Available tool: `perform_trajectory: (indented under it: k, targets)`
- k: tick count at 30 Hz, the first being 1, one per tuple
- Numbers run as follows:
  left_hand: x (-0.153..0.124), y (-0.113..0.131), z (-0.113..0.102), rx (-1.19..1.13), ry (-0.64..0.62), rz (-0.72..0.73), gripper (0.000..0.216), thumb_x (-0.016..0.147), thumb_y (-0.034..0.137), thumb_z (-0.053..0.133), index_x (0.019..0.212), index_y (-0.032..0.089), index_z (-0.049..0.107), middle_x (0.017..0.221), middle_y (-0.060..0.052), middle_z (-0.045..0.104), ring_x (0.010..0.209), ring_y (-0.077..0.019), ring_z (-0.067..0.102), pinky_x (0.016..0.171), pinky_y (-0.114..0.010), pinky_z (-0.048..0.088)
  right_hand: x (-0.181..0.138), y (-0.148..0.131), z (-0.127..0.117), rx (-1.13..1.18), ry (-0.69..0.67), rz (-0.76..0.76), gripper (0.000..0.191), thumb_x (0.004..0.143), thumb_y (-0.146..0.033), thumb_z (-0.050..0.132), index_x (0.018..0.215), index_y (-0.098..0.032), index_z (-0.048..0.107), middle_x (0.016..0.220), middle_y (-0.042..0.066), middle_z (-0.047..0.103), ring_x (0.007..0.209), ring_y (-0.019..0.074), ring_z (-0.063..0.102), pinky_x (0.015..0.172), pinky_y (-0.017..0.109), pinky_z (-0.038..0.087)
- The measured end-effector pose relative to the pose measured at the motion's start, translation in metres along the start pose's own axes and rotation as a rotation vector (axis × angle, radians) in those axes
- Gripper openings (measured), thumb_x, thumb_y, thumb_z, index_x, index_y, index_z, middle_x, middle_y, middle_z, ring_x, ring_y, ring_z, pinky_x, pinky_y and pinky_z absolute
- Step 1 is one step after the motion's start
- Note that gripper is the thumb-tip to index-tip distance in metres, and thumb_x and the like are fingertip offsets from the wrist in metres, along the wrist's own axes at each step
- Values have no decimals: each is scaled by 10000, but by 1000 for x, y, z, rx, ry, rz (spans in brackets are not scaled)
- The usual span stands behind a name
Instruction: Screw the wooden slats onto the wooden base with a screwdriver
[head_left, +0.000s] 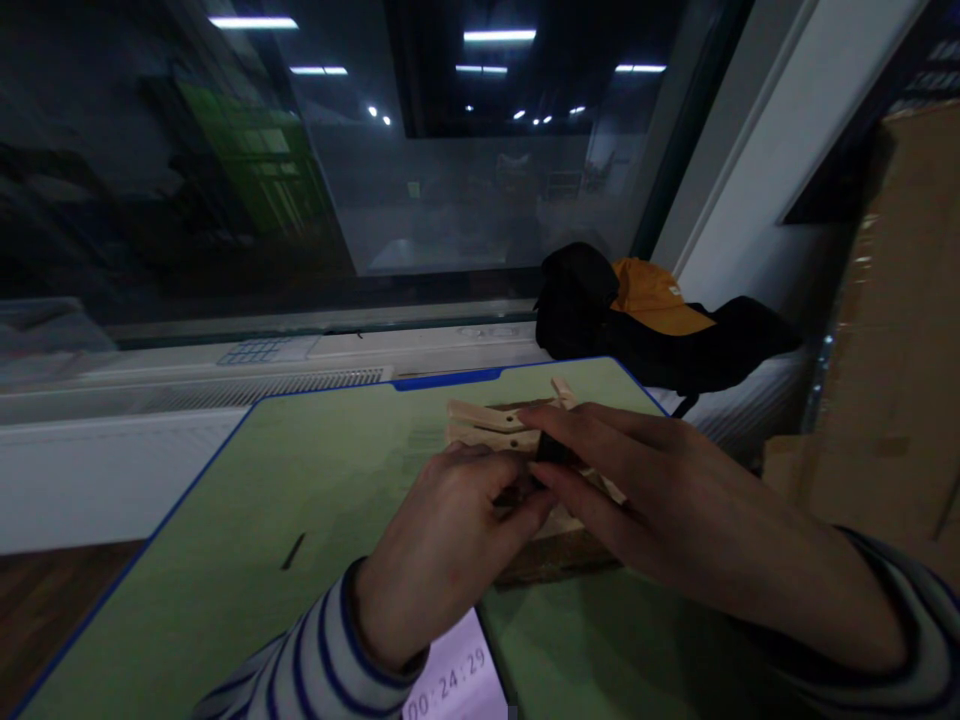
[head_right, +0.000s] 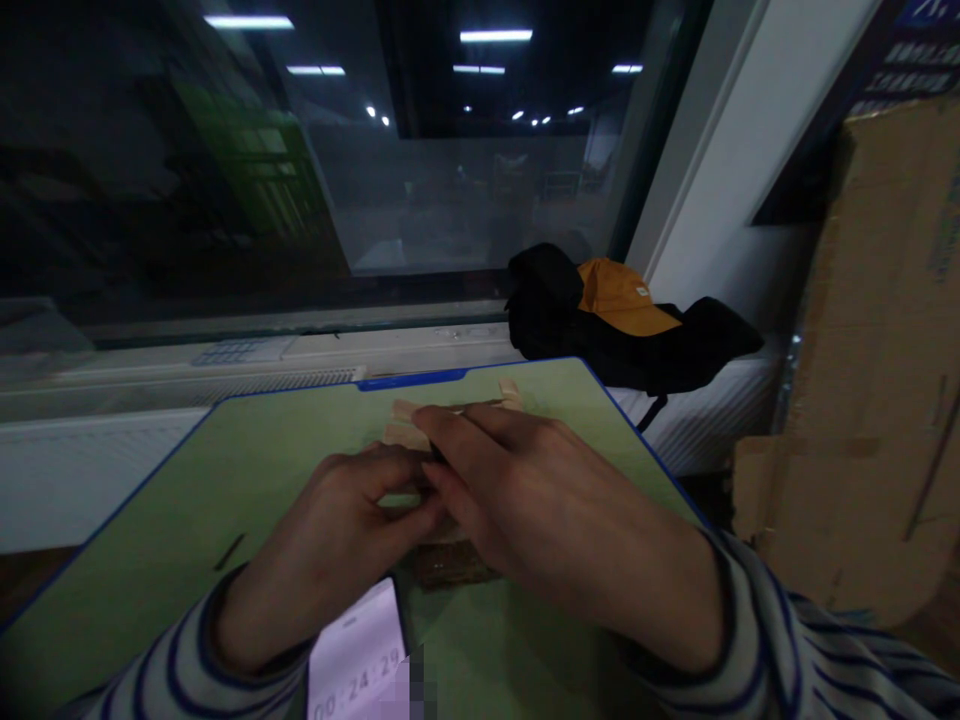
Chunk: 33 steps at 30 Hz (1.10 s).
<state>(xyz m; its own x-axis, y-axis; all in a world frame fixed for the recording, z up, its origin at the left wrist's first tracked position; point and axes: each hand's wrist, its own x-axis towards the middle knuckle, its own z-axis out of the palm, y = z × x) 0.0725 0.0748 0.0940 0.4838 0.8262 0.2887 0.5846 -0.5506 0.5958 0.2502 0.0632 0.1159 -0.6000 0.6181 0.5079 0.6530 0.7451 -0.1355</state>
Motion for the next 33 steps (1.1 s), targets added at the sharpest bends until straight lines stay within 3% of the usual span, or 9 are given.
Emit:
perform_trajectory:
  k: [7,12,17,22,33]
  targets:
    - [0,0,1,-32,5,-1,114,816,161,606,745,167,696,768,-13,735,711,-163,671,643,-251,463,3,-1,-1,6,3,24,378,937,-200,476,1310,-147,447,1162,60,665,1039,114,637,912,213,503]
    - [0,-2,4,-50,-9,-50,105,824,218,617,773,175,698,791,-17,739,732,-175,677,656,-263,472,1,-1,0,-48,11,-3,349,933,-211,479,1265,-103,478,1134,95,676,999,149,656,858,250,537]
    - [-1,-3,3,-38,10,-28,120,821,178,630,715,158,684,724,-8,727,652,-149,663,585,-236,442,-1,0,2,-57,38,17,368,924,-266,504,1267,-137,473,1096,90,685,948,175,672,809,299,559]
    - [-1,-3,3,-35,9,-5,120,822,173,641,709,149,673,689,4,710,626,-132,649,561,-217,423,-2,0,2,-32,18,12,427,922,-252,505,1331,-165,419,1131,76,666,971,157,655,820,280,543]
    - [-2,-8,4,-88,-30,-11,173,872,238,587,746,154,670,700,5,695,639,-131,628,583,-229,432,1,1,2,-25,23,11,371,928,-241,497,1280,-121,484,1112,90,678,974,156,657,849,273,533]
